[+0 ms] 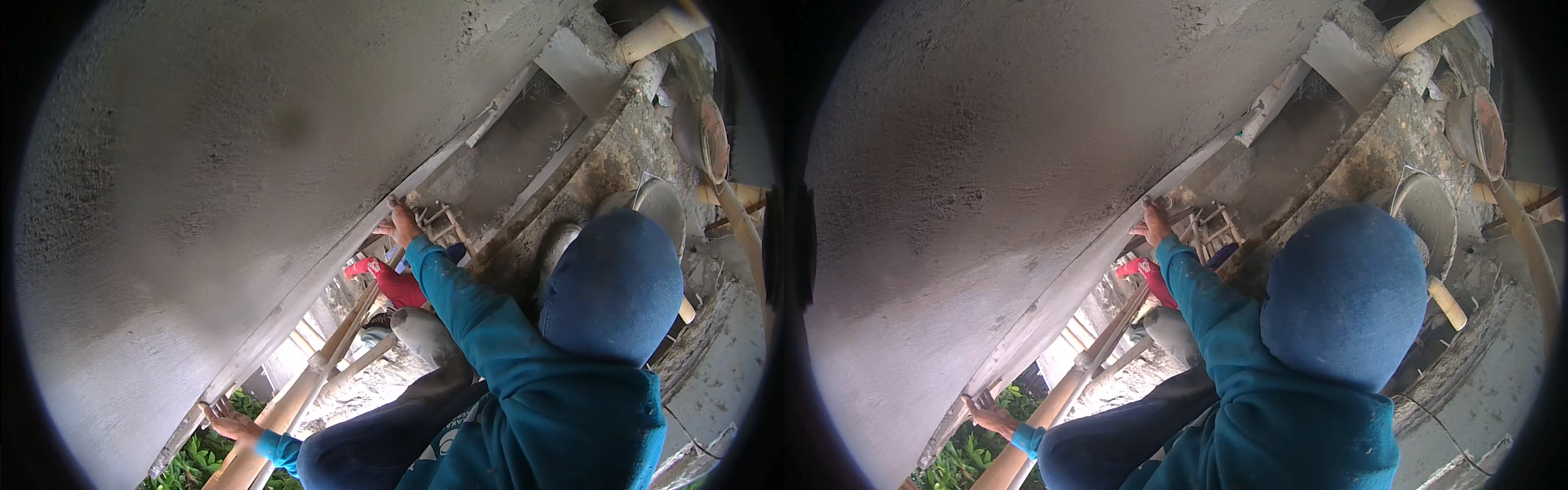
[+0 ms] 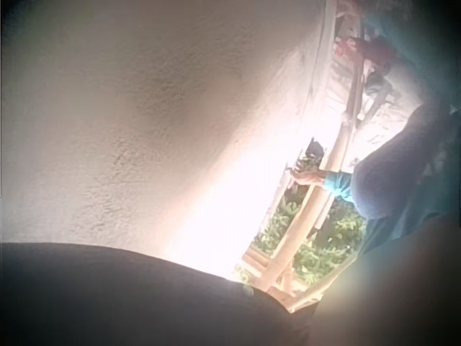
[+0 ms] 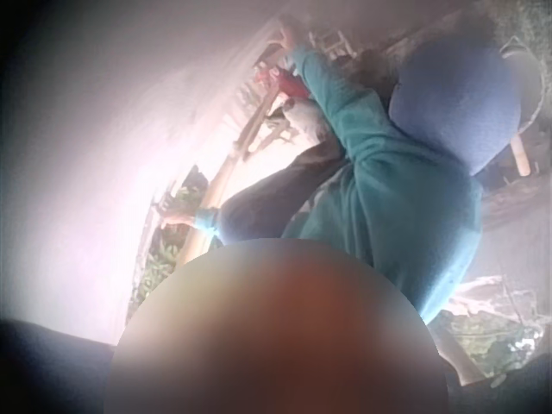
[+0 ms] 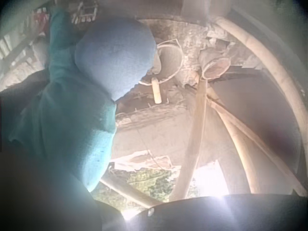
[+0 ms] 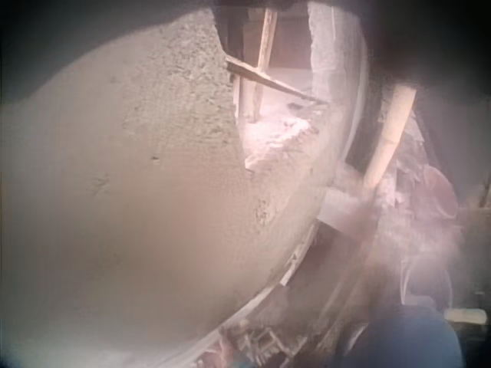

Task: The person smooths a freshly plastered wall using a long straightedge, then scoops mortar from a bucket with a trowel and applies it to the wall surface. The person repeats the smoothing and application steps on the same wall area.

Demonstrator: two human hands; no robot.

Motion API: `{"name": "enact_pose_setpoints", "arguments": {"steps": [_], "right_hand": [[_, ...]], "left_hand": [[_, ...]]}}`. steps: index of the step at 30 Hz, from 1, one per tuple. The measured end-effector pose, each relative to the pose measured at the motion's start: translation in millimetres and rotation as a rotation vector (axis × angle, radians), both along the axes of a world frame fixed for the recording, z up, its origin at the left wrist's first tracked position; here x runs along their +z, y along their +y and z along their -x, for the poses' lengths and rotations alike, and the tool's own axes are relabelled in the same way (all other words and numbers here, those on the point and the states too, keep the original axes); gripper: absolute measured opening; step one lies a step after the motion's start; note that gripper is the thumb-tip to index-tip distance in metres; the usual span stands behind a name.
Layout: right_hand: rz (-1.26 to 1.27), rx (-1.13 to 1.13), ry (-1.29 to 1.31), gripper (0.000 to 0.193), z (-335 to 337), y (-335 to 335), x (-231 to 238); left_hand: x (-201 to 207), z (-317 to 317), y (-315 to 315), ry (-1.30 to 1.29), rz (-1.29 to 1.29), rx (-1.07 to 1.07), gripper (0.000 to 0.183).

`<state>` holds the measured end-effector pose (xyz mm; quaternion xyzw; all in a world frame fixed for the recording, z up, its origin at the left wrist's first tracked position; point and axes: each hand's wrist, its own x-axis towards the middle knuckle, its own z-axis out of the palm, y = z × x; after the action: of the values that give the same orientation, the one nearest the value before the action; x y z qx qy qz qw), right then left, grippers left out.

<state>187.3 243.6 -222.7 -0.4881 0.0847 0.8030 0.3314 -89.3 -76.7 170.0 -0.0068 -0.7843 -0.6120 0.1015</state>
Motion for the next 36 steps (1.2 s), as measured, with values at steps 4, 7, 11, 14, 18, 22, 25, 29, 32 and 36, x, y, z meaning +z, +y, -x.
{"name": "enact_pose_setpoints", "arguments": {"steps": [4,7,11,14,18,22,25,29,32,36], "right_hand": [[-0.056,0.095,0.032,0.083,18,-22,-30],[-0.070,0.068,0.148,0.080,3,-7,-55],[0.123,-0.028,0.186,0.066,9,16,-25],[0.048,-0.006,-0.001,0.059,1,-3,4],[0.029,-0.010,-0.020,0.057,-9,-1,49],[-0.071,0.014,0.035,0.064,-17,2,60],[-0.141,0.025,-0.016,0.065,-14,-13,68],[-0.206,0.002,0.041,0.071,3,-9,90],[-0.224,-0.025,0.175,0.076,12,-4,139],[-0.198,0.107,0.076,0.090,46,-55,210]], "left_hand": [[-24,1,-24,-0.018,0.061,0.048,0.048],[-39,8,-6,0.010,-0.148,0.033,0.058],[7,17,29,-0.001,-0.282,-0.066,0.095],[-8,-5,-7,-0.027,-0.308,-0.086,0.098],[-12,-34,-1,-0.069,-0.285,-0.088,0.102],[-5,-45,20,-0.065,-0.209,-0.072,0.110],[-13,-33,3,0.089,-0.141,-0.071,0.109],[38,-23,24,0.035,-0.191,-0.107,0.107],[110,-14,50,0.172,-0.152,-0.142,0.098],[141,28,-42,0.137,-0.051,-0.067,0.080]]}}
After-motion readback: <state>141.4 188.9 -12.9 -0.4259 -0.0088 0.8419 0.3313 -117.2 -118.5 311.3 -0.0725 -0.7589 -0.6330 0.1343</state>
